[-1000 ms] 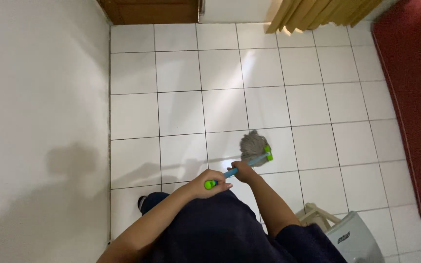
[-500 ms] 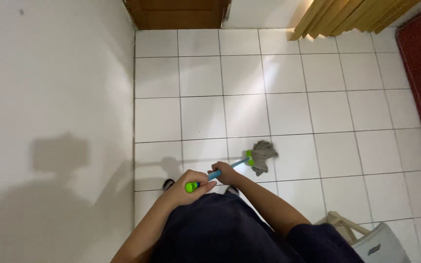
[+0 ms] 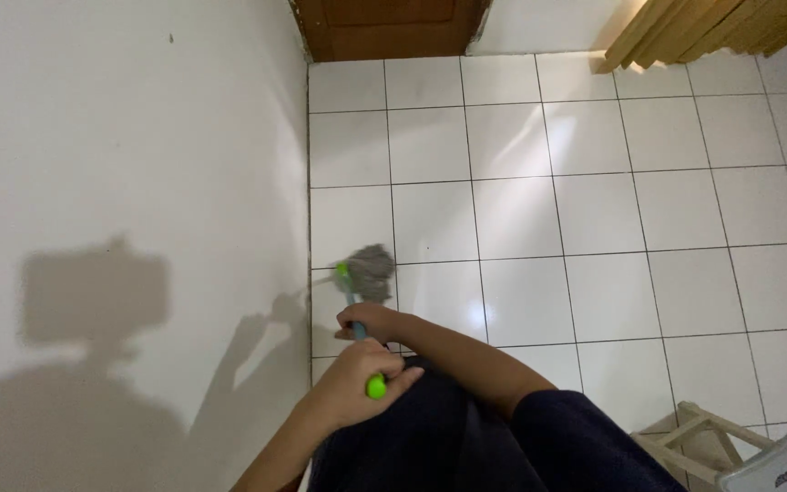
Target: The person mops a tiled entryway floor using a string mop with a blue handle and green accents. They move the mop back and forth across the tiles near a wooden door and a window with yellow curtains.
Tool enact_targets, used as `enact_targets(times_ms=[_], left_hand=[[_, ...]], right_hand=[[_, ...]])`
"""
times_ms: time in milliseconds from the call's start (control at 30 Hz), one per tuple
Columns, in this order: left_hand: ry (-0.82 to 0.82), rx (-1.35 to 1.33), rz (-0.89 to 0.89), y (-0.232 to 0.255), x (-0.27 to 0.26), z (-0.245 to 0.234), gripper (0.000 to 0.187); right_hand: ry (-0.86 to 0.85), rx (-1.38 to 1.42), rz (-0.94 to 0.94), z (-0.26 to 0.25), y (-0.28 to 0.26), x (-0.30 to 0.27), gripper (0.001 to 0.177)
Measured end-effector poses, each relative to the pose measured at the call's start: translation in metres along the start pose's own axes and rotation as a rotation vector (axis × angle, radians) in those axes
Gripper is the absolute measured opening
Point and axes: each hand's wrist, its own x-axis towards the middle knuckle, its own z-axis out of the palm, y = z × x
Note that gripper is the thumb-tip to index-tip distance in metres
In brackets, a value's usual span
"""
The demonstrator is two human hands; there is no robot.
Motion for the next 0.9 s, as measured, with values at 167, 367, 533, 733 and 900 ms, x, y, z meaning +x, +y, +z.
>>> enact_targets(times_ms=[167,367,533,733,900], left_hand=[[-0.001,-0.013,0.146,0.014,0.011,0.012,0.055],[0.029,-0.041,0.182,0.011,0.028,0.010,0.057],[0.034,-0.109,0.217,-0.003,0.068,0.038,0.051],[-0.079,-0.155,0.257,0.012,0.145,0.109,0.055],[-0.205,-0.269,0.172,0.018,0.231,0.153,0.049]], right_hand=[[-0.059,0.032,-0.160,-0.014,-0.014,0.005,0.046],[-0.198,0.015,0.109,-0.046,-0.030,-0.007,0.053],[-0.152,0.038,0.137,-0.065,0.046,-0.060,0.041],[-0.140,-0.110,0.313,-0.131,0.091,-0.181,0.038],[0.051,-0.156,0.388,-0.178,0.166,-0.278,0.029]])
